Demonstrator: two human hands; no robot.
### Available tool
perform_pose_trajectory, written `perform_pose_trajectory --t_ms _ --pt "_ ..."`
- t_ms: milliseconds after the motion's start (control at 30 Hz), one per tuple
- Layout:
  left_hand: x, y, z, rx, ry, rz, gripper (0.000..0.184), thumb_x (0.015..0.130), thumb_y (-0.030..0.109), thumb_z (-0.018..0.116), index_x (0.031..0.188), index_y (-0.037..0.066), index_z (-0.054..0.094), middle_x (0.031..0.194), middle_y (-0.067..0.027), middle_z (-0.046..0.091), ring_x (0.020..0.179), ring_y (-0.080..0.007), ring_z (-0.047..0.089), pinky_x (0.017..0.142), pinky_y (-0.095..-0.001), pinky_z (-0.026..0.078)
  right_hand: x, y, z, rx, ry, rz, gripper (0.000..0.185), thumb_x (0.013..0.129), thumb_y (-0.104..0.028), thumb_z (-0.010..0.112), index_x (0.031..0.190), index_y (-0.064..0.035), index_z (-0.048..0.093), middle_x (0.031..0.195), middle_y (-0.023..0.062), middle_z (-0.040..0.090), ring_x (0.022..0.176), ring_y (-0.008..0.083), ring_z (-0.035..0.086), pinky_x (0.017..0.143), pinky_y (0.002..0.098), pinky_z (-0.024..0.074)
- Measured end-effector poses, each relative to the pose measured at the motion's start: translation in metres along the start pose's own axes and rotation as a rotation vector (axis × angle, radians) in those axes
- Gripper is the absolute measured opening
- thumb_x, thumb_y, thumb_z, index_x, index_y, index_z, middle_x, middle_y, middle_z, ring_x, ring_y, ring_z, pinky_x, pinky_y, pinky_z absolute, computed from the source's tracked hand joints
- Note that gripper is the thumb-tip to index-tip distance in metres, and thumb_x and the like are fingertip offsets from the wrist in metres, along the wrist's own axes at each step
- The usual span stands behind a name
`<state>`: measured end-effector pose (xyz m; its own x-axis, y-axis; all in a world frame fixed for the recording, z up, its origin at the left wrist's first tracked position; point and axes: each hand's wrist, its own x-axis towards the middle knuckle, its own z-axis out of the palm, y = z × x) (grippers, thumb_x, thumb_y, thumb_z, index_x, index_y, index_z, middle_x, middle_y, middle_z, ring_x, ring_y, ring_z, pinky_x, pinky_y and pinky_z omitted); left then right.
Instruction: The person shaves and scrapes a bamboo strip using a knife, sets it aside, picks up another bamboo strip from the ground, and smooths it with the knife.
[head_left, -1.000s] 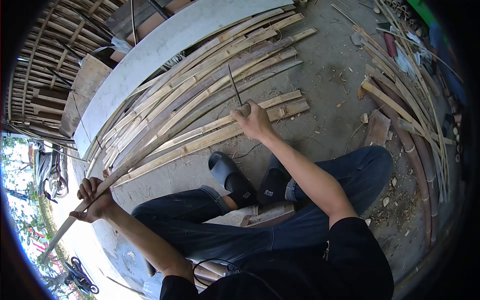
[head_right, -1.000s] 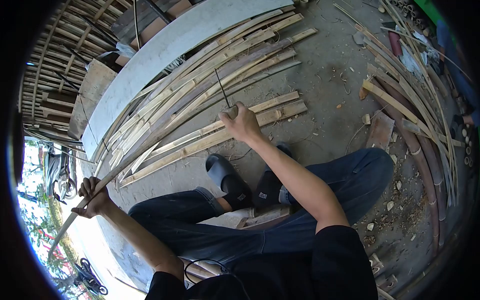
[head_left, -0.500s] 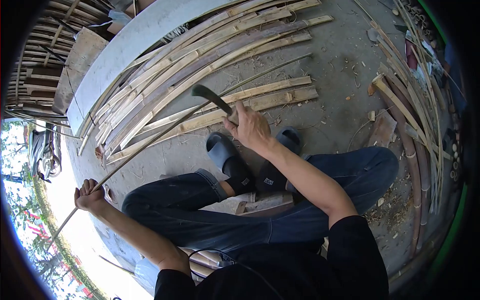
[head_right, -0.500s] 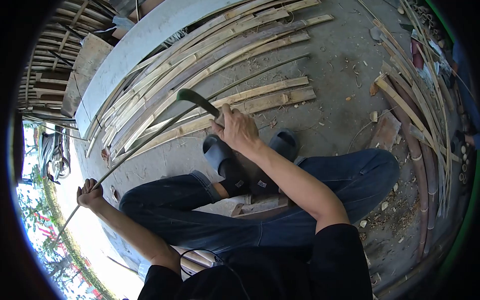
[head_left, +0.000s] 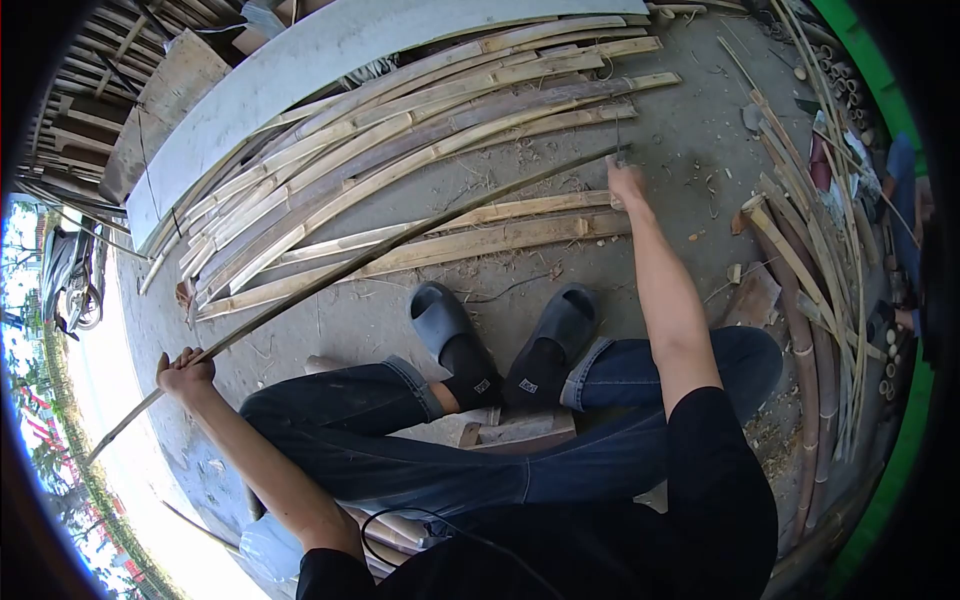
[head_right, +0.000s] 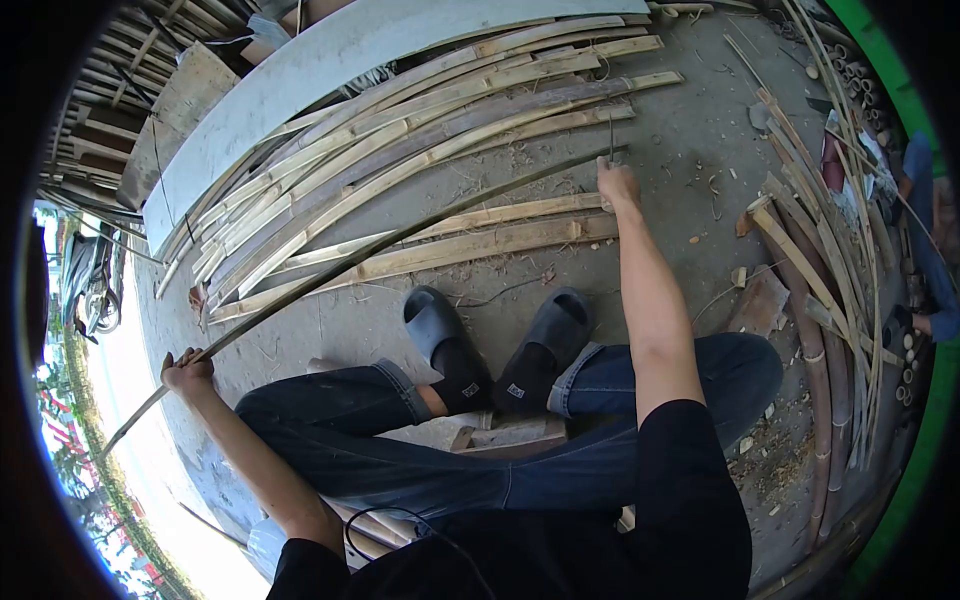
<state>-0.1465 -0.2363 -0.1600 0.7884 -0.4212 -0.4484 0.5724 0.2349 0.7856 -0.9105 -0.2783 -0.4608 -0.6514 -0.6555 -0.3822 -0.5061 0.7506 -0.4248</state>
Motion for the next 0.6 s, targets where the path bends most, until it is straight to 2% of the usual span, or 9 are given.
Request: perform_pose_trajectory --t_ms 33,100,167,200,300,333,367,433,600 --pt "-0.005 0.0 0.0 0.001 0.017 0.009 0.044 0.091 0.021 0.049 0.057 0.018 0.023 0.048 0.0039 0.025 0.039 -0.0115 0.032 0.038 -0.0246 0.026 -0.02 -0.014 0.005 -0.009 -0.014 -0.008 0.067 0.093 -0.051 0.05 0.123 0.0084 0.056 0.113 0.0292 0.063 0.111 0.0414 0.06 0.095 0.0475 0.0474" --pt "-0.019 -0.003 0.011 -0.045 -0.025 0.076 0.049 0.092 0.045 0.061 0.059 0.015 0.041 0.051 0.0029 0.044 0.047 -0.0119 0.045 0.043 -0.0217 0.038 -0.087 -0.049 0.01 0.282 0.173 -0.183 0.066 0.092 -0.052 0.053 0.117 0.009 0.057 0.108 0.0316 0.064 0.106 0.0431 0.061 0.091 0.0491 0.0479" --pt "-0.001 0.0 0.012 -0.09 -0.198 0.105 0.05 0.09 0.056 0.06 0.065 0.014 0.052 0.056 0.0033 0.053 0.049 -0.0121 0.049 0.048 -0.0222 0.042 -0.159 -0.081 0.012 0.344 0.203 -0.288 0.061 0.091 -0.051 0.056 0.106 0.0073 0.058 0.095 0.0305 0.065 0.095 0.0443 0.064 0.081 0.0507 0.0498" --pt "0.006 0.004 0.014 -0.069 -0.221 0.106 0.053 0.09 0.061 0.056 0.07 0.012 0.052 0.062 0.0019 0.052 0.057 -0.0145 0.05 0.059 -0.0272 0.045 -0.189 -0.091 0.02 0.431 0.153 -0.328 0.058 0.091 -0.052 0.056 0.101 0.0056 0.058 0.09 0.0289 0.066 0.089 0.0443 0.065 0.077 0.0511 0.0502" --pt "-0.014 0.007 0.01 -0.181 -0.456 -0.027 0.057 0.093 0.063 0.048 0.074 0.009 0.049 0.067 -0.0014 0.048 0.066 -0.0182 0.048 0.067 -0.0329 0.044 -0.252 -0.11 0.056 0.547 0.046 -0.437 0.055 0.091 -0.052 0.056 0.099 0.002 0.054 0.078 0.0246 0.066 0.076 0.0441 0.066 0.067 0.0505 0.0514" --pt "-0.037 0.004 0.016 -0.307 -0.519 -0.128 0.063 0.095 0.066 0.035 0.075 0.008 0.042 0.069 -0.004 0.041 0.069 -0.0201 0.042 0.066 -0.0345 0.04 -0.273 -0.113 0.063 0.524 0.01 -0.544 0.054 0.09 -0.052 0.057 0.101 0.0008 0.053 0.077 0.0243 0.066 0.075 0.0438 0.066 0.066 0.0505 0.0519" --pt "-0.033 0.003 0.018 -0.298 -0.527 -0.138 0.063 0.095 0.066 0.035 0.075 0.008 0.042 0.069 -0.004 0.041 0.069 -0.0201 0.042 0.066 -0.0345 0.04 -0.291 -0.117 0.067 0.498 -0.024 -0.654 0.053 0.09 -0.052 0.057 0.104 -0.0005 0.052 0.077 0.0241 0.065 0.074 0.0434 0.066 0.065 0.0505 0.0523" --pt "-0.022 0.003 0.018 -0.291 -0.59 -0.017 0.066 0.096 0.068 0.025 0.068 0.009 0.035 0.065 -0.0042 0.035 0.063 -0.0188 0.037 0.061 -0.033 0.034 -0.322 -0.124 0.071 0.422 -0.016 -0.876 0.05 0.09 -0.051 0.058 0.104 -0.0027 0.05 0.075 0.0222 0.063 0.07 0.0421 0.067 0.061 0.0489 0.0537" --pt "-0.023 0.0 0.018 -0.159 -0.491 0.247 0.061 0.097 0.063 0.016 0.057 0.016 0.018 0.053 0.0005 0.018 0.047 -0.0152 0.02 0.045 -0.0285 0.021 -0.335 -0.126 0.073 0.298 -0.075 -0.864 0.044 0.087 -0.045 0.064 0.098 -0.0041 0.051 0.077 0.0188 0.063 0.069 0.0383 0.066 0.059 0.0466 0.0535"
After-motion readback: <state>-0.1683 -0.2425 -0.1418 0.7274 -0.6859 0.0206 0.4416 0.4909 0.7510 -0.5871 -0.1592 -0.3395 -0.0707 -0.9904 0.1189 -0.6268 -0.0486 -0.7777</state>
